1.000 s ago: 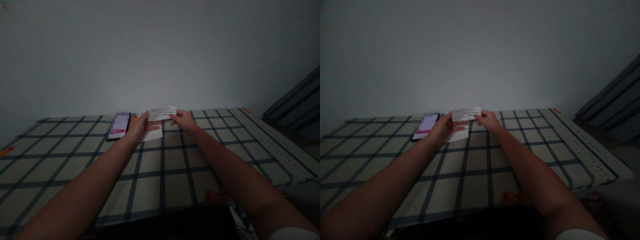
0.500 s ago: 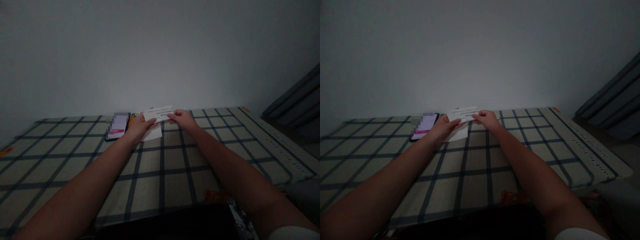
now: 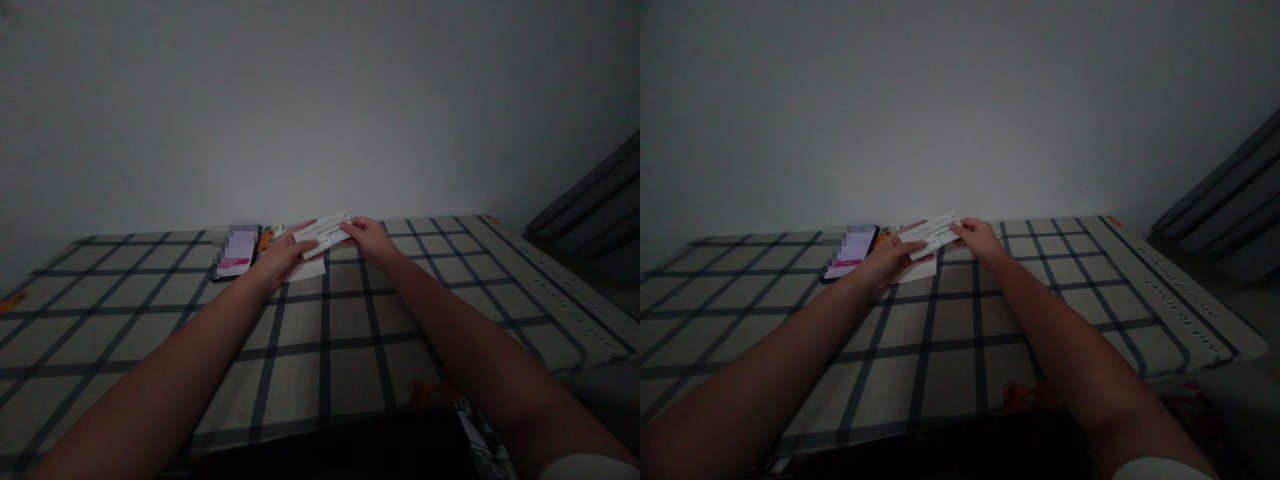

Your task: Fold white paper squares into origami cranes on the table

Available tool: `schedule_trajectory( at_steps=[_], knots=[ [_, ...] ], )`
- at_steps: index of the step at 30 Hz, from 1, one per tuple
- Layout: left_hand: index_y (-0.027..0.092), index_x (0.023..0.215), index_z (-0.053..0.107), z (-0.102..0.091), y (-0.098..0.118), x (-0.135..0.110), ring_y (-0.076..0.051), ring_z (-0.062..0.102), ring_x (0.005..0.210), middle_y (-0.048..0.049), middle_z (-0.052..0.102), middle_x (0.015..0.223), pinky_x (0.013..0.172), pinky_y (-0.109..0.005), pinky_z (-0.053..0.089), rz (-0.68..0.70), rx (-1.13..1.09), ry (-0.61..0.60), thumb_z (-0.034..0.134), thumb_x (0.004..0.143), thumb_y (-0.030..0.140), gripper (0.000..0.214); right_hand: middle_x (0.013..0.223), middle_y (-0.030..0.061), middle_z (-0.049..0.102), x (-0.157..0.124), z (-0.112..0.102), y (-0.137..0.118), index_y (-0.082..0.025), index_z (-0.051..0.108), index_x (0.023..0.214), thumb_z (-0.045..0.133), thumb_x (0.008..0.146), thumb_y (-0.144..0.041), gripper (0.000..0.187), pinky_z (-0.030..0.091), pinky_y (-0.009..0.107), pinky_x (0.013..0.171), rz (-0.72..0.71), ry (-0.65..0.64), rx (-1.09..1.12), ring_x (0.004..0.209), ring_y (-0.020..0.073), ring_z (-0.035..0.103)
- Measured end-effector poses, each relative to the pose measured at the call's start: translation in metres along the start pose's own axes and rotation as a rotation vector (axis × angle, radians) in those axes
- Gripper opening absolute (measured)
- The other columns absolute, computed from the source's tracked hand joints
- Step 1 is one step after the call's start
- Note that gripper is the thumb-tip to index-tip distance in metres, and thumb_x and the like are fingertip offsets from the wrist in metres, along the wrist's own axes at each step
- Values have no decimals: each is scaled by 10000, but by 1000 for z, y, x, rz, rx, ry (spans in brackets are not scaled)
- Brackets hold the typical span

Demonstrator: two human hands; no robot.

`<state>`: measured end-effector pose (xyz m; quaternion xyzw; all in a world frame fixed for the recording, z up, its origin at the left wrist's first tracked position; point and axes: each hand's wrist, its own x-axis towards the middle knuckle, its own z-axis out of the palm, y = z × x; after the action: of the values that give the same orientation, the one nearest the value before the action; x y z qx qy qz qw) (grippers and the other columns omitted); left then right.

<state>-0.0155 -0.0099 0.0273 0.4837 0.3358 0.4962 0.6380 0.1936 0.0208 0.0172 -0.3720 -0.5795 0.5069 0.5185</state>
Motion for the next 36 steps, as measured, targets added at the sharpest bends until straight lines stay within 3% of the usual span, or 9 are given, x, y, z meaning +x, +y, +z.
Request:
schedule_trajectory(
  at_steps=[3,5,8,11,17,25,32,36],
  knots=[
    [147,1192,672,1,5,-1,-231,690,941,-141,708,1148,782,-349,569,29,40,112,711,784,375,469,879,58,722,-2,-1,-3,-167,698,837,701,794,-323,161,560,314,774,-4,-60,-108,772,143,655],
    [151,1115,713,0,6,-2,-209,690,862,-117,739,1039,733,-314,549,53,141,151,753,739,419,464,864,59,726,-5,1,-7,-165,708,848,697,792,-316,162,560,326,769,12,-138,-151,760,149,658],
    [145,994,757,-1,1,-2,-186,669,725,-103,751,900,643,-289,511,22,362,144,800,676,454,446,835,54,721,-8,3,-10,-160,715,863,681,795,-320,177,551,324,755,-2,-215,-204,748,149,653],
    [140,909,769,-3,-5,-2,-181,649,653,-105,746,822,580,-286,476,-24,486,116,764,706,489,404,838,45,714,-8,5,-9,-162,716,864,695,782,-319,179,538,311,759,-41,-179,-212,752,143,643],
    [140,918,760,1,-5,-4,-169,642,657,-95,750,831,592,-278,471,-8,440,108,764,709,464,385,816,29,702,-6,10,-3,-167,683,837,746,750,-341,204,559,316,770,84,-91,22,746,134,650],
    [154,853,753,7,-7,-9,-170,655,695,-87,754,847,662,-293,498,-64,370,99,828,645,408,336,753,19,691,-8,11,-3,-161,669,767,772,712,-401,267,552,292,736,84,-57,11,713,133,640],
    [182,782,749,10,-5,-10,-143,604,635,-64,721,759,584,-260,458,-56,436,73,803,670,423,272,749,26,677,-11,8,-9,-163,692,807,726,754,-460,304,491,284,661,-56,-59,-302,684,141,598],
    [168,819,760,8,-7,-9,-152,597,639,-78,719,762,596,-270,453,-6,500,67,735,735,491,335,762,32,682,-14,10,-14,-158,700,817,717,763,-435,283,488,288,676,-77,-61,-330,706,148,607]
  ],
)
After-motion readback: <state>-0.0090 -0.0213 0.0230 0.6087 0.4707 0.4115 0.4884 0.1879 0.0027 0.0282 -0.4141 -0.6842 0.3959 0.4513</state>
